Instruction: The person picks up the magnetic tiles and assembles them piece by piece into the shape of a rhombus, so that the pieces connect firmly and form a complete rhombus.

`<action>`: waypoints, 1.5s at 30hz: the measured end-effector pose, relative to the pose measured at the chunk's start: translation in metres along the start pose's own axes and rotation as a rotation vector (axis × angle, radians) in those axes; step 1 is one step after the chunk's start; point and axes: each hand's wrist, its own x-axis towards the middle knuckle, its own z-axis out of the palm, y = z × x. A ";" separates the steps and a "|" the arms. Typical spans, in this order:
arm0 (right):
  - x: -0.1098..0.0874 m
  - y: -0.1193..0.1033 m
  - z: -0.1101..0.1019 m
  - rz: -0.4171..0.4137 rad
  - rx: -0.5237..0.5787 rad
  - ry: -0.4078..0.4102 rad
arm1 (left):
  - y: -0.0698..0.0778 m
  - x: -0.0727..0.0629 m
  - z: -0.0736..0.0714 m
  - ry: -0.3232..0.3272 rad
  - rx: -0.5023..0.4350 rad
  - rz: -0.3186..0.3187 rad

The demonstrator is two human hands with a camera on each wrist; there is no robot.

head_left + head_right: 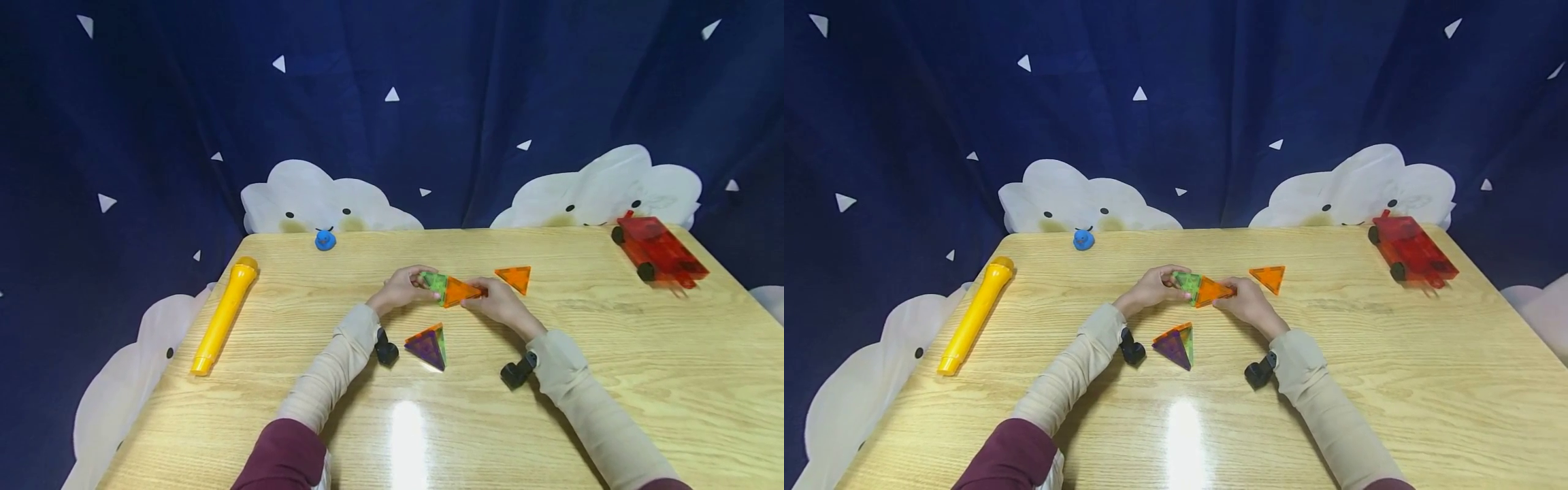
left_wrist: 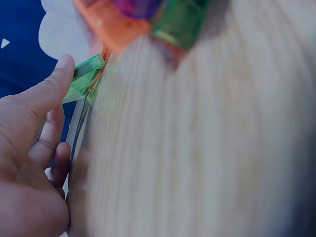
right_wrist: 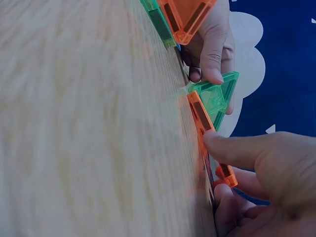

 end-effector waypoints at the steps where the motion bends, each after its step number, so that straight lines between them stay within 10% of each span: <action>1: 0.000 0.000 0.000 0.007 -0.004 0.003 | 0.000 0.000 0.000 -0.007 -0.020 0.000; 13: -0.004 0.005 -0.007 0.032 0.054 -0.002 | -0.004 0.001 -0.005 -0.041 -0.083 0.014; 22: -0.008 0.024 -0.043 0.018 0.014 0.226 | -0.002 -0.001 -0.006 -0.044 -0.084 0.022; 32: -0.005 0.059 -0.071 0.104 -0.063 0.028 | -0.002 0.000 -0.005 -0.045 -0.090 0.017; 45: -0.001 0.062 -0.075 0.114 -0.134 -0.029 | -0.001 -0.002 -0.005 -0.043 -0.078 0.017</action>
